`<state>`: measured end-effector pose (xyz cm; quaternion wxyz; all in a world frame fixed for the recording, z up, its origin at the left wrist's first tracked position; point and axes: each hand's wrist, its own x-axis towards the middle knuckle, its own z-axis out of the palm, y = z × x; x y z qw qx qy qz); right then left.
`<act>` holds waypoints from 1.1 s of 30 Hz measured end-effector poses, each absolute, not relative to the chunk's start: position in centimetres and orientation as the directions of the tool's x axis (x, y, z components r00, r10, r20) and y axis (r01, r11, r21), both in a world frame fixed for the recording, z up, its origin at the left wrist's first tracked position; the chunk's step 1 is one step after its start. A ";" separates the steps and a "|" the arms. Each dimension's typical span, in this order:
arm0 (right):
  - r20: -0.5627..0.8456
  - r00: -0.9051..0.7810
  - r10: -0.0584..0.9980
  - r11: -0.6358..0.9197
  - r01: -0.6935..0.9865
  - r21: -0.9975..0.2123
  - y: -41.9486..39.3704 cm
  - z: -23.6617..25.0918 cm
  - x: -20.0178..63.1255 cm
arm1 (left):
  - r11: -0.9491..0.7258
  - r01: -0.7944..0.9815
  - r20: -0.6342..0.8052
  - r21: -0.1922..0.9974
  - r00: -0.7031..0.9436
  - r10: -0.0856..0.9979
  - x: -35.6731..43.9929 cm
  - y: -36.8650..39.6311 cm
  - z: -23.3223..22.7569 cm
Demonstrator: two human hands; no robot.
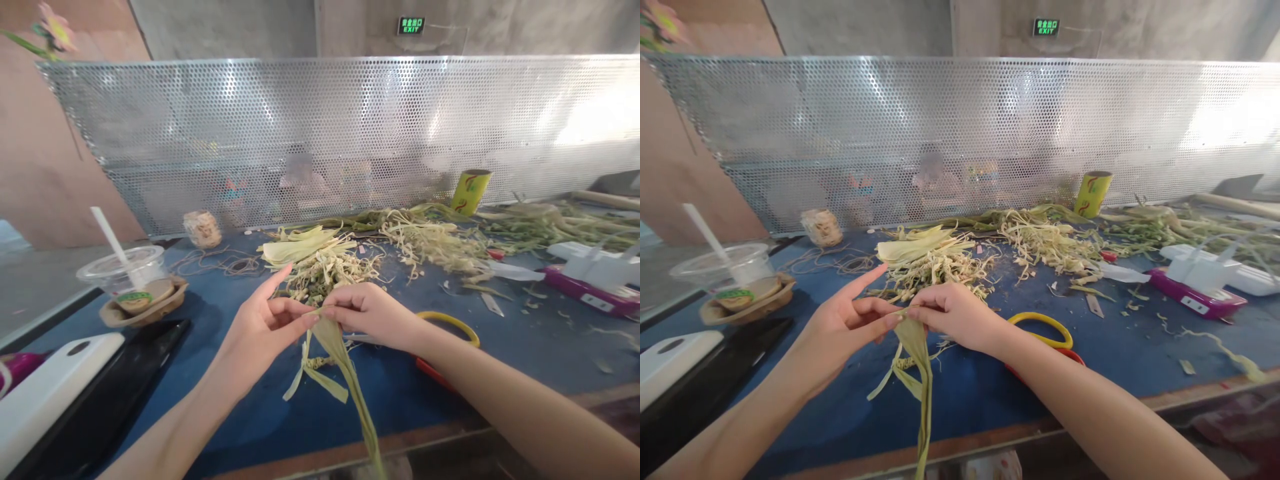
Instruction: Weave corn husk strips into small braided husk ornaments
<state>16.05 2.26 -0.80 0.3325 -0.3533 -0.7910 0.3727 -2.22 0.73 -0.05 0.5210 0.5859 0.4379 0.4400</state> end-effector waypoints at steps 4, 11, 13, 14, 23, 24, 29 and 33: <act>0.228 -0.518 0.824 0.415 0.279 -0.866 2.4 -1.0 16.0 | -0.123 0.061 0.108 0.990 0.209 0.972 -2.0 0.7 -0.1; 0.075 -0.636 0.768 0.118 0.025 -0.993 2.5 -1.4 16.0 | -0.250 0.139 0.221 0.958 0.191 0.956 -1.9 0.1 0.1; 0.068 -0.635 0.770 0.126 0.047 -0.991 2.4 -1.4 16.1 | -0.237 0.153 0.198 0.959 0.231 0.952 -2.0 0.1 0.1; 0.074 -0.628 0.775 0.156 0.077 -0.985 2.4 -1.3 16.1 | -0.219 0.151 0.176 0.964 0.256 0.951 -2.0 0.2 0.1; 0.145 -0.575 0.805 0.350 0.264 -0.899 2.1 -0.9 16.0 | -0.155 0.127 0.126 0.980 0.212 0.969 -1.9 0.2 0.3; 0.139 -0.580 0.803 0.343 0.258 -0.903 2.1 -0.9 16.0 | -0.167 0.126 0.138 0.978 0.208 0.968 -1.9 0.2 0.3; 0.106 -0.591 0.800 0.271 0.198 -0.942 2.3 -1.2 16.0 | -0.226 0.149 0.193 0.963 0.207 0.959 -2.0 0.1 0.1; 0.145 -0.557 0.818 0.297 0.193 -0.935 2.2 -1.1 15.8 | -0.203 0.109 0.177 0.973 0.211 0.961 -2.1 0.3 0.1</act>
